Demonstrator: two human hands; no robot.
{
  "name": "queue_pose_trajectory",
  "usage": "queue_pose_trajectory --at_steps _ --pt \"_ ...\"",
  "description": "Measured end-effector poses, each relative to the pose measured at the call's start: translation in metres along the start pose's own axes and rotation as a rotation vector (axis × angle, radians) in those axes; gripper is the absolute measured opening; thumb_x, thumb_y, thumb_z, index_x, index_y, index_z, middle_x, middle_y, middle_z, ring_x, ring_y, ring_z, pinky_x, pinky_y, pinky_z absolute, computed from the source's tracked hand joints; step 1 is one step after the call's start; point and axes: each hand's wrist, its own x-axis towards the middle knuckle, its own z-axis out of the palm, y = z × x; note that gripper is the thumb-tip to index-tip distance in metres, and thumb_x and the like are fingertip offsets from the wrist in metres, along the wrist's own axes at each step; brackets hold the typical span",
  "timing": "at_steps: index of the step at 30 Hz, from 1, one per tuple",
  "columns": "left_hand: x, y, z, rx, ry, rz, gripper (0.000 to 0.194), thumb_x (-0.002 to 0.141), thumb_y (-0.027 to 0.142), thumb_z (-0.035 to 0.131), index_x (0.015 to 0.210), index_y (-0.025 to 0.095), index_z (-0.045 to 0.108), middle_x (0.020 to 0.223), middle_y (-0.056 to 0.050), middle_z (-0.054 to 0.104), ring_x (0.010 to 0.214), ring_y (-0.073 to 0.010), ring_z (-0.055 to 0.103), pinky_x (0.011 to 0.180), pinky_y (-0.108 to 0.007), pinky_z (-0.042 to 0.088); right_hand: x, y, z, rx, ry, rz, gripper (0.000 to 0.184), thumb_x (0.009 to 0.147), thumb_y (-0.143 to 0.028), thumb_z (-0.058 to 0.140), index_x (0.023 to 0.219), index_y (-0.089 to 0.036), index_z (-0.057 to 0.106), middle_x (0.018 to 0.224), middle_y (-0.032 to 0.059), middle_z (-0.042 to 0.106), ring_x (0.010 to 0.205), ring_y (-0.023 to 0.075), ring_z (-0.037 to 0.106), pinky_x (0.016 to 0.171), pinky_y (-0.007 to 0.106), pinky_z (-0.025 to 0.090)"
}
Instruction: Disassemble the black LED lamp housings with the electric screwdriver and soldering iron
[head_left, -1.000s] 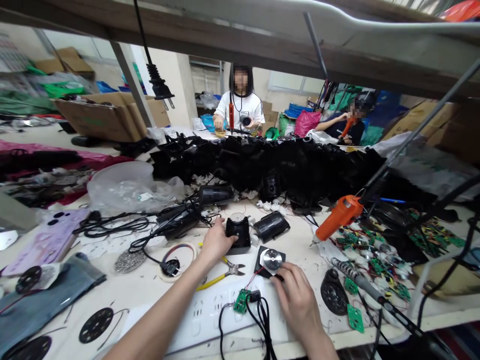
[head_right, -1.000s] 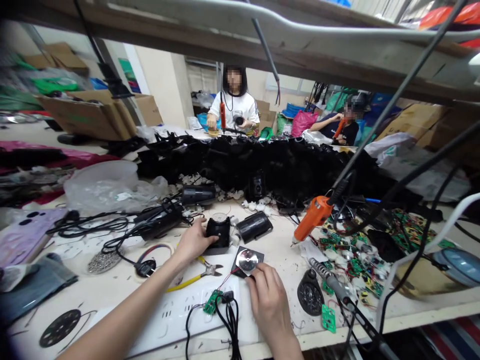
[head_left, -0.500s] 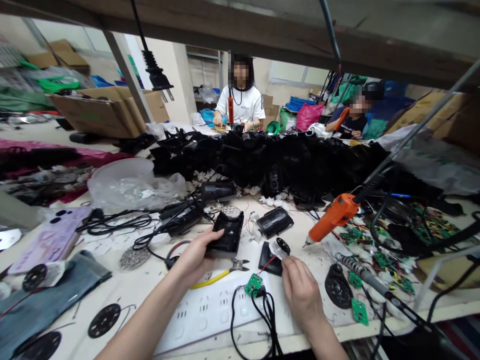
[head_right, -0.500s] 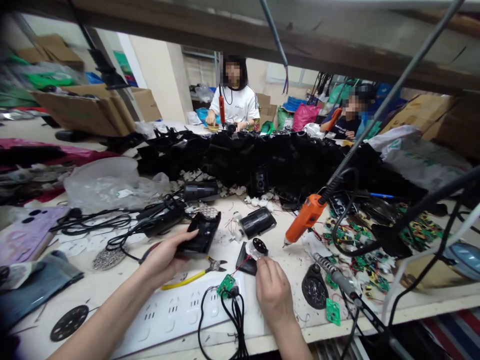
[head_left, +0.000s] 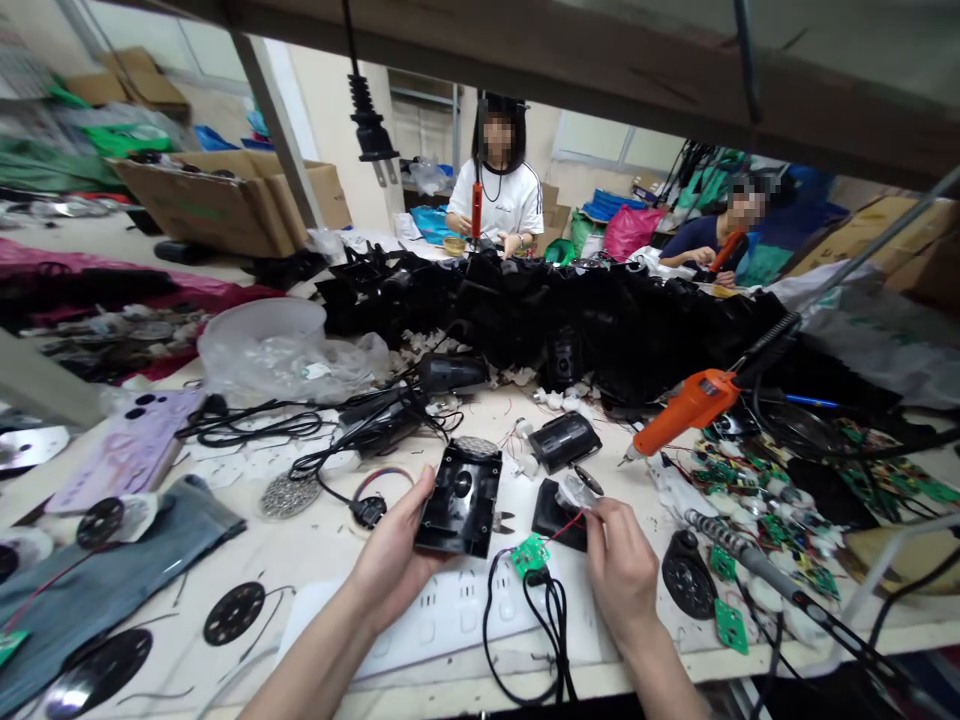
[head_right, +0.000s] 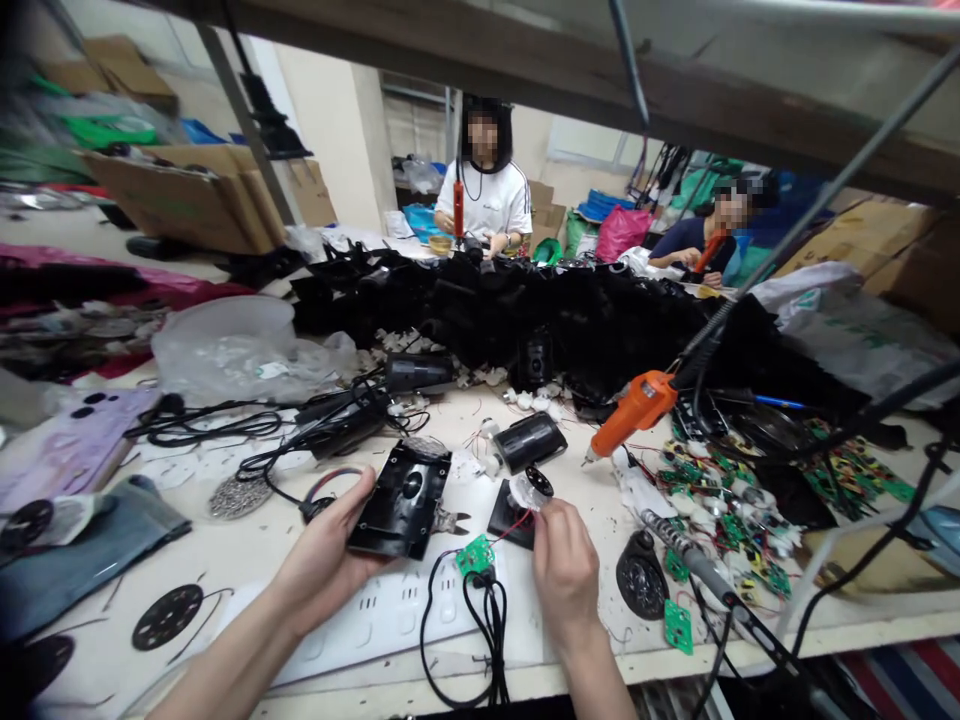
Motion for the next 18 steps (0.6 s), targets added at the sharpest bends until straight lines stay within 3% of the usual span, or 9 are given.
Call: queue_pose_trajectory --at_steps 3,6,9,12,14,18 --pt "0.001 -0.002 -0.002 -0.044 -0.041 -0.004 0.022 0.093 0.030 0.053 0.104 0.014 0.063 0.088 -0.008 0.074 0.067 -0.0186 0.070 0.061 -0.031 0.058 0.007 -0.012 -0.006 0.180 0.059 0.091 0.010 0.091 -0.011 0.052 0.094 -0.020 0.056 0.083 0.0043 0.064 0.080 0.0169 0.065 0.072 0.028 0.054" --pt "0.000 -0.006 -0.002 -0.044 -0.117 -0.045 0.029 0.092 0.033 0.053 0.113 0.016 0.060 0.090 -0.009 0.074 0.069 -0.0230 0.070 0.063 -0.039 0.059 0.018 -0.036 -0.012 0.570 0.025 0.418 0.003 0.089 -0.022 0.056 0.090 -0.021 0.053 0.079 0.0027 0.062 0.071 0.0153 0.064 0.061 0.025 0.054" --pt "-0.004 -0.010 -0.001 -0.006 -0.193 -0.097 0.041 0.093 0.042 0.048 0.116 0.010 0.057 0.092 -0.016 0.073 0.074 -0.0303 0.072 0.066 -0.049 0.059 0.033 -0.062 -0.014 0.973 -0.145 0.649 0.019 0.089 -0.037 0.056 0.083 -0.023 0.045 0.069 -0.0016 0.056 0.053 0.0121 0.058 0.048 0.023 0.049" --pt "-0.009 -0.013 0.001 0.018 -0.214 -0.097 0.045 0.094 0.045 0.046 0.112 0.007 0.059 0.092 -0.020 0.073 0.074 -0.0314 0.071 0.065 -0.048 0.058 0.047 -0.077 -0.012 1.262 -0.396 0.850 0.028 0.087 -0.048 0.054 0.083 -0.025 0.039 0.053 -0.0071 0.051 0.037 0.0109 0.050 0.038 0.022 0.043" --pt "-0.012 -0.014 0.001 0.024 -0.217 -0.096 0.045 0.094 0.046 0.045 0.111 0.007 0.060 0.091 -0.020 0.073 0.073 -0.0309 0.071 0.061 -0.045 0.058 0.055 -0.080 -0.010 1.344 -0.519 0.955 0.034 0.082 -0.051 0.062 0.083 -0.024 0.040 0.050 -0.0091 0.050 0.033 0.0103 0.050 0.036 0.020 0.041" --pt "-0.017 -0.013 0.002 0.046 -0.230 -0.108 0.046 0.093 0.046 0.047 0.111 0.007 0.063 0.091 -0.018 0.073 0.071 -0.0282 0.071 0.056 -0.040 0.059 0.064 -0.076 -0.004 1.226 -0.590 0.995 0.040 0.069 -0.047 0.077 0.076 -0.020 0.047 0.064 -0.0056 0.058 0.046 0.0118 0.063 0.043 0.021 0.050"
